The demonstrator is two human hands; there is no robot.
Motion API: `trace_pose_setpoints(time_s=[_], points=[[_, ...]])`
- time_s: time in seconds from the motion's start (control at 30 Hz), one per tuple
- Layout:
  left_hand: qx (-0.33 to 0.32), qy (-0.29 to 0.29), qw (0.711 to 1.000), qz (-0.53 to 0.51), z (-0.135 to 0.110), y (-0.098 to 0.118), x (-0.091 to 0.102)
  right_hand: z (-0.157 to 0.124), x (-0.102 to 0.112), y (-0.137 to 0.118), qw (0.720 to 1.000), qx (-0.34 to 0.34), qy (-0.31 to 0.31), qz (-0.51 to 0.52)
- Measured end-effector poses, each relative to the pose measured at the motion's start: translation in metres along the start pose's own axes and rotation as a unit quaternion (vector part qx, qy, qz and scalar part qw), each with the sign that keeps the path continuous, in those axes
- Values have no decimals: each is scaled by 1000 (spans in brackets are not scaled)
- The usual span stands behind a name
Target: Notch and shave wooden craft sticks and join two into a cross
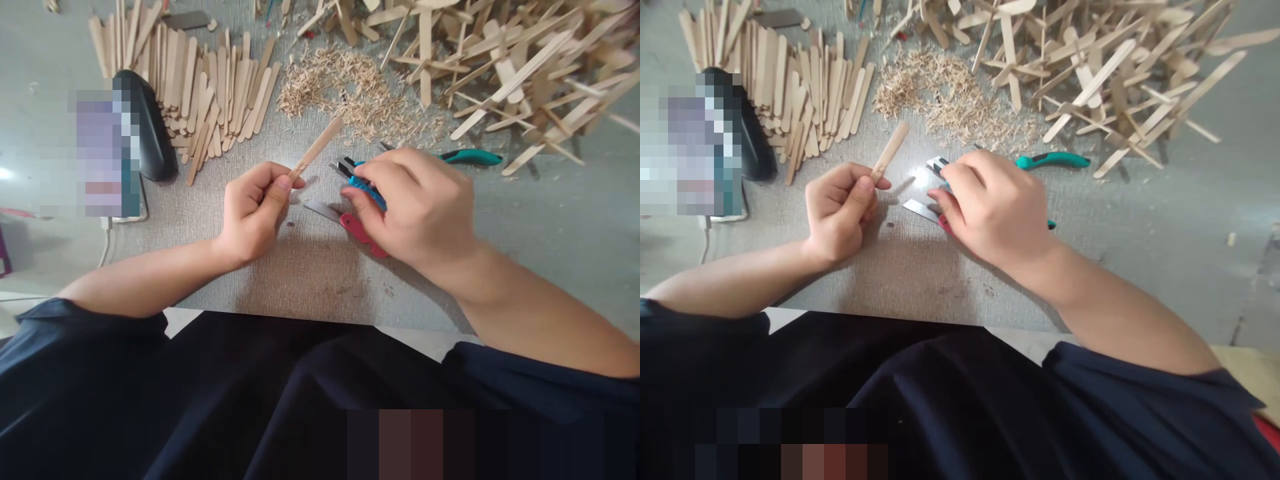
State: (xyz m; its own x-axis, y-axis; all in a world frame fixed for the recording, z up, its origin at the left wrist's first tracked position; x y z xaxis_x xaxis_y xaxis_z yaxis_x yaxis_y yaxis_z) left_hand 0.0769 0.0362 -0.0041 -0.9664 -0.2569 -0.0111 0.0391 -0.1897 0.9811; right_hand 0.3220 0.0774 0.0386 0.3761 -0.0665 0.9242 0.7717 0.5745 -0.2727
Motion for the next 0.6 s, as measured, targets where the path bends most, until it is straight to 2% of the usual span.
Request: trace_pose_setpoints(time_s=[0.13,0.27,0.47,0.6], points=[[-24,15,1000,4,1,-4,1,2,17,12,995,39,-70,-57],[-29,12,999,8,2,-6,1,-1,29,21,986,62,-91,-126],[-17,8,999,-34,3,-3,-1,1,51,36,982,2,-102,-160],[3,0,1000,-25,4,-1,-1,-4,45,66,978,-1,-95,-186]])
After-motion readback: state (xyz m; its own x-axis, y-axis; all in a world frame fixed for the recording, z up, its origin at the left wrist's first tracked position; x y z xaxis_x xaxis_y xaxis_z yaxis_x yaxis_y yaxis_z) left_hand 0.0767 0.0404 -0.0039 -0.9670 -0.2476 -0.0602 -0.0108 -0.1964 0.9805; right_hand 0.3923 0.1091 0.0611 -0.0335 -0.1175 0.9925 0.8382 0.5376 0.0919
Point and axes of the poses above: each hand's wrist, its own z-axis towards the middle knuckle, its own x-axis out of the back of the hand, y = z × x, the point moved 1 cm from there along z, towards the middle knuckle, and after that the axes turned 13 degrees about y, right-handed, at the moved point
